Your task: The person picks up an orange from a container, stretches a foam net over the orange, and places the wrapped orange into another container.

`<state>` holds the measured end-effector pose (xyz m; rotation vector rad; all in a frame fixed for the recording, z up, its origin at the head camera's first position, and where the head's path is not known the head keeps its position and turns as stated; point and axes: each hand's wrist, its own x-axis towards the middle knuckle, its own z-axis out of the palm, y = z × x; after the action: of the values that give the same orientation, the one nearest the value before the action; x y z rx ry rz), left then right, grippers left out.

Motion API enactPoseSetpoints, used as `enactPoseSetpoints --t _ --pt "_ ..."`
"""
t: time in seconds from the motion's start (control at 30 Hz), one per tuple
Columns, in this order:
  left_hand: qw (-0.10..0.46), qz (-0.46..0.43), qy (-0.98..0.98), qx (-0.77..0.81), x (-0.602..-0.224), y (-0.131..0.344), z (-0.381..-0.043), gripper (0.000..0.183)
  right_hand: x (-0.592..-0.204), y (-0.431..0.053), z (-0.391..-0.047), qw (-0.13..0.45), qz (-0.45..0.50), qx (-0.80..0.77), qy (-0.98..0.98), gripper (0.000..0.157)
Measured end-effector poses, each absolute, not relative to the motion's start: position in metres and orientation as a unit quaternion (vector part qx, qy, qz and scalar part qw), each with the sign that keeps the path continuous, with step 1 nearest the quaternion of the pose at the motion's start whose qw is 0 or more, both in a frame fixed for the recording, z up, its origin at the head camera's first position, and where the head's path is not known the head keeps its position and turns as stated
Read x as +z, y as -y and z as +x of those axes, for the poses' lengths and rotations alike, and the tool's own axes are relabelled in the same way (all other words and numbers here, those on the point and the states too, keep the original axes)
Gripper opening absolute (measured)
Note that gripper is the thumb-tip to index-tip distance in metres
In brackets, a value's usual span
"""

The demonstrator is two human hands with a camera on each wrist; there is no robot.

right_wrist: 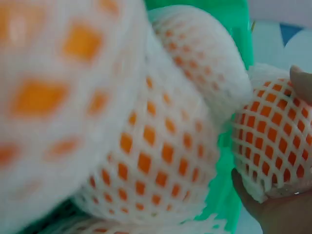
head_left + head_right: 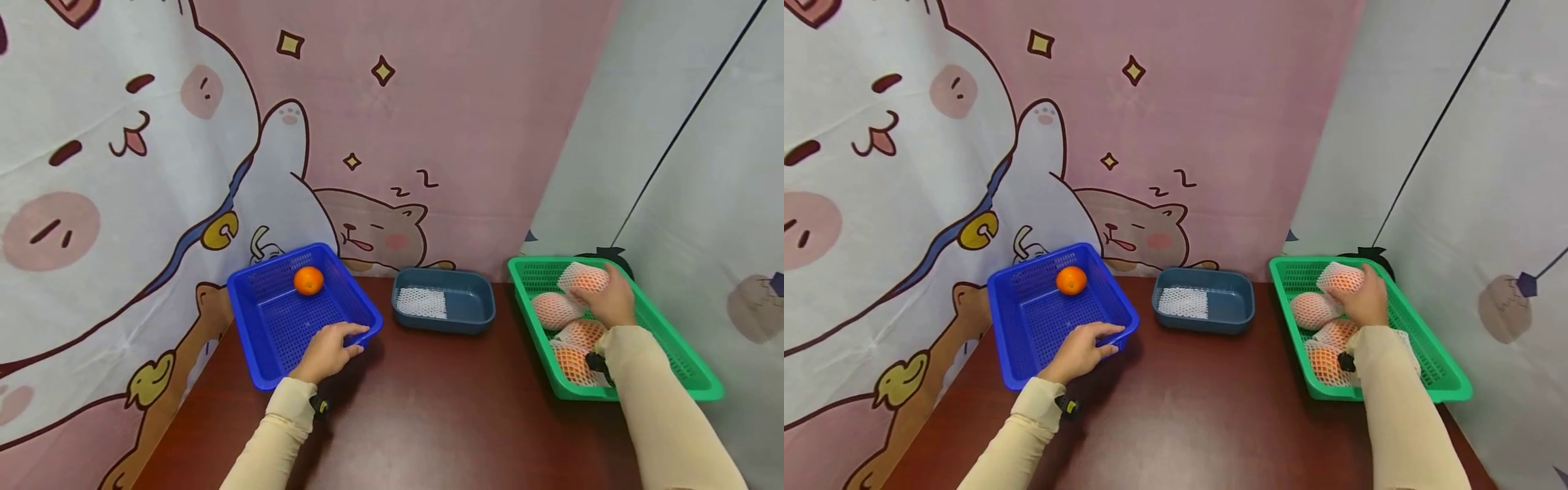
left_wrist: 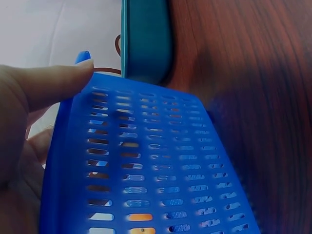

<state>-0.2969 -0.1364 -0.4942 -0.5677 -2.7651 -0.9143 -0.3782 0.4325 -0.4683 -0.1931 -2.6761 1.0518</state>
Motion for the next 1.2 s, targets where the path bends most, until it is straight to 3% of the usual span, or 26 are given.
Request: enactPoseSetpoints --t 0.37,0.57,0.87,1.0,1.2 --pt "0.093 -0.205 0.928 -0.297 -0.493 0.137 -0.298 0.037 -0.479 -0.461 -0.370 0.025 -0.208 0.312 0.927 0.104" --pt "0.097 -0.199 0.930 -0.294 -0.494 0.137 -0.298 0.038 -0.478 -0.472 -0.368 -0.046 -0.226 0.263 0.937 0.115" --pt "0.088 -0.193 0.931 -0.299 -0.497 0.136 -0.298 0.037 -0.488 -0.479 -0.372 -0.136 -0.178 0.240 0.945 0.108" --pt "0.094 -0.197 0.929 -0.301 -0.497 0.137 -0.297 0.037 -0.486 -0.475 -0.369 -0.116 -0.193 0.260 0.939 0.105" --pt "0.101 -0.198 0.928 -0.300 -0.496 0.137 -0.298 0.038 -0.464 -0.450 -0.369 0.014 -0.164 0.245 0.955 0.096"
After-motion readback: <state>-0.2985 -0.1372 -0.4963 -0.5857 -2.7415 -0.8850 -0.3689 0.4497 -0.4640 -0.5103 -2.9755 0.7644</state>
